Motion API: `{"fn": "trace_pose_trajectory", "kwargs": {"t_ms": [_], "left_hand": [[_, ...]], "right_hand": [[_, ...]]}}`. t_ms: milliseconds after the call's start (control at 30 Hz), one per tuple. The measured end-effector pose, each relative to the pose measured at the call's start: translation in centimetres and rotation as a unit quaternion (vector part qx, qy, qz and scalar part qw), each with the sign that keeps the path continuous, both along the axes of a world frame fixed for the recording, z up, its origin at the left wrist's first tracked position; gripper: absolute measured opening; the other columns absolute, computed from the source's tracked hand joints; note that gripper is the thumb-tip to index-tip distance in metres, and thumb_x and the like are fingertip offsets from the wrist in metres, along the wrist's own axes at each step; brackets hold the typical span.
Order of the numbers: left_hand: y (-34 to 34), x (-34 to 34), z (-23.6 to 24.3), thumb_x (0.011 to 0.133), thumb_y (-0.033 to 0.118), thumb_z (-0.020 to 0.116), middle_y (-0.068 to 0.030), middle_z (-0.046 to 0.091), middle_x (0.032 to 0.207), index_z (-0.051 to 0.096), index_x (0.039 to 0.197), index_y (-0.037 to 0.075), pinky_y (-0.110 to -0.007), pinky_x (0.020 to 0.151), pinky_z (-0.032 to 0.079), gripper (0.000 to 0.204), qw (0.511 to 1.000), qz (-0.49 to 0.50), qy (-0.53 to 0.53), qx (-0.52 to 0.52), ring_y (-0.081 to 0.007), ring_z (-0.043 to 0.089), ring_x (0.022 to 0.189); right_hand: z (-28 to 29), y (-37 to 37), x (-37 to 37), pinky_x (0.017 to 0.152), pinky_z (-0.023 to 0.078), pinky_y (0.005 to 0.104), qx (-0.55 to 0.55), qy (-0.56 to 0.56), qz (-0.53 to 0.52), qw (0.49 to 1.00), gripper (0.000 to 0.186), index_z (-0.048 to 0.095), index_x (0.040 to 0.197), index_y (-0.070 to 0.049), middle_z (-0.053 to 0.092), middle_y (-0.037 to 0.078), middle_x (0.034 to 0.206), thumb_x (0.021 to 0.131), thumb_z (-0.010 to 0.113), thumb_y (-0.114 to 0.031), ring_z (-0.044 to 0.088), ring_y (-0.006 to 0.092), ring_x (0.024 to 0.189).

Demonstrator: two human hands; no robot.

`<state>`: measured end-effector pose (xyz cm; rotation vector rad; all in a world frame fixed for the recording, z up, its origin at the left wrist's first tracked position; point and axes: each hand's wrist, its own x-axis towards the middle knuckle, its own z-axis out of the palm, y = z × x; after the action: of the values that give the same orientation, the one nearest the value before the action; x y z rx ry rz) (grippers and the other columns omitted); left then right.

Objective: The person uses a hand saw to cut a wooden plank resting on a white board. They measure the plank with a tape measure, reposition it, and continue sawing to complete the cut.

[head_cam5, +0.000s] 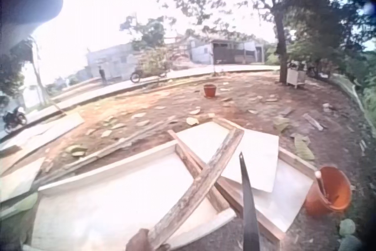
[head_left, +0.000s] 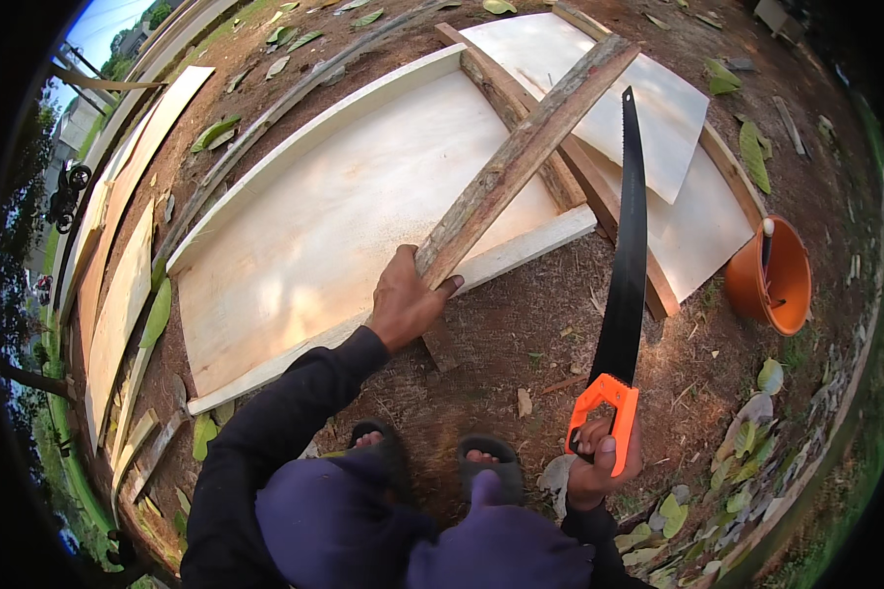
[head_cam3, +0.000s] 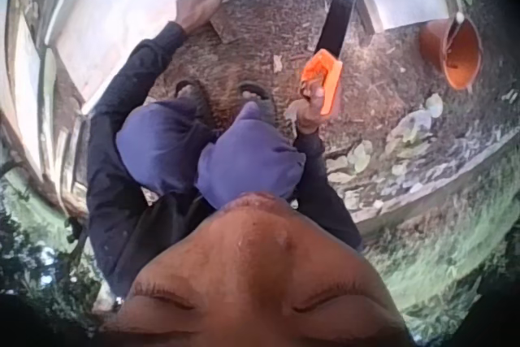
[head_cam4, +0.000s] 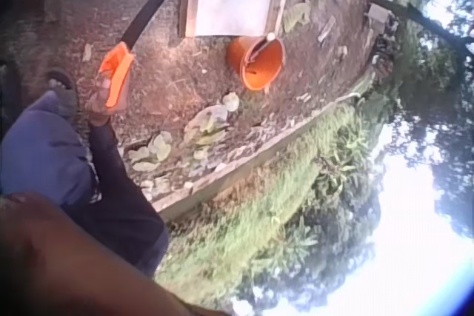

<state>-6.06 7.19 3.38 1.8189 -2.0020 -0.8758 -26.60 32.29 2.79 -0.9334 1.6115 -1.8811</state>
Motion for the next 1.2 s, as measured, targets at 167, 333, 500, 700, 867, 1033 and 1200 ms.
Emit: {"fn": "trace_pose_trajectory", "kwargs": {"t_ms": [167,333,500,700,867,1033,1200], "left_hand": [[0.5,-3.6,2.4,0.084,0.032,0.084,-0.0173,0.063,0.104,0.052,0.121,-0.011,-0.038,0.078,0.054,0.064,0.950,0.181,0.248,0.061,-0.0235,0.065,0.092],[-0.2,-7.5,2.5,0.086,0.039,0.081,-0.0282,0.050,0.122,0.032,0.132,-0.018,-0.041,0.097,0.049,0.088,0.864,0.247,0.427,0.104,-0.0302,0.055,0.115],[0.7,-8.6,0.0,0.095,0.061,0.067,-0.0379,0.049,0.135,0.016,0.145,-0.027,-0.043,0.103,0.048,0.113,0.883,0.251,0.371,0.141,-0.0351,0.057,0.123],[-0.3,-2.5,-1.3,0.094,0.036,0.074,-0.0160,0.067,0.074,0.073,0.105,0.000,-0.039,0.064,0.053,0.038,0.987,-0.012,0.130,-0.092,-0.0264,0.070,0.071],[-7.9,3.9,-0.5,0.076,0.013,0.080,-0.0189,0.048,0.149,0.039,0.154,0.011,-0.050,0.114,0.040,0.088,0.921,-0.189,-0.176,-0.291,-0.0362,0.046,0.138],[-12.2,2.7,-1.0,0.077,0.009,0.080,-0.0203,0.053,0.139,0.031,0.162,0.019,-0.057,0.117,0.036,0.098,0.867,-0.339,-0.292,-0.220,-0.0367,0.050,0.135],[-12.4,0.7,-0.2,0.075,0.010,0.073,-0.0173,0.063,0.111,0.049,0.148,0.013,-0.050,0.093,0.047,0.077,0.850,-0.327,-0.356,-0.212,-0.0344,0.063,0.110]], "right_hand": [[-1.1,-1.0,-1.5,0.055,0.039,0.0261,0.003,-0.045,-0.076,0.996,0.048,0.054,0.129,0.013,0.044,-0.001,0.065,0.101,0.050,-0.026,0.044,0.0083,0.058],[-1.3,-1.3,-1.9,0.057,0.041,0.0284,-0.031,-0.095,-0.078,0.992,0.023,0.052,0.099,-0.001,0.041,0.000,0.067,0.104,0.049,-0.023,0.044,0.0096,0.061],[-1.7,-0.1,-3.2,0.058,0.041,0.0300,-0.042,-0.028,-0.056,0.997,0.023,0.054,0.101,-0.001,0.043,0.001,0.067,0.107,0.048,-0.023,0.044,0.0107,0.060],[-1.5,1.5,-4.3,0.053,0.041,0.0269,0.003,-0.018,-0.128,0.992,0.036,0.061,0.116,0.008,0.045,-0.001,0.064,0.103,0.052,-0.024,0.047,0.0088,0.056],[-1.2,2.7,-3.7,0.053,0.041,0.0256,0.043,-0.019,-0.128,0.991,0.036,0.061,0.121,0.008,0.047,-0.001,0.065,0.103,0.050,-0.021,0.047,0.0071,0.057],[-2.2,3.4,-3.1,0.052,0.040,0.0247,0.037,-0.068,-0.100,0.992,0.043,0.058,0.135,0.009,0.049,-0.002,0.067,0.101,0.052,-0.016,0.047,0.0062,0.058],[-1.1,3.8,-2.8,0.050,0.038,0.0238,0.040,-0.094,-0.097,0.990,0.046,0.058,0.136,0.008,0.053,-0.001,0.072,0.099,0.055,-0.019,0.047,0.0055,0.059]]}}
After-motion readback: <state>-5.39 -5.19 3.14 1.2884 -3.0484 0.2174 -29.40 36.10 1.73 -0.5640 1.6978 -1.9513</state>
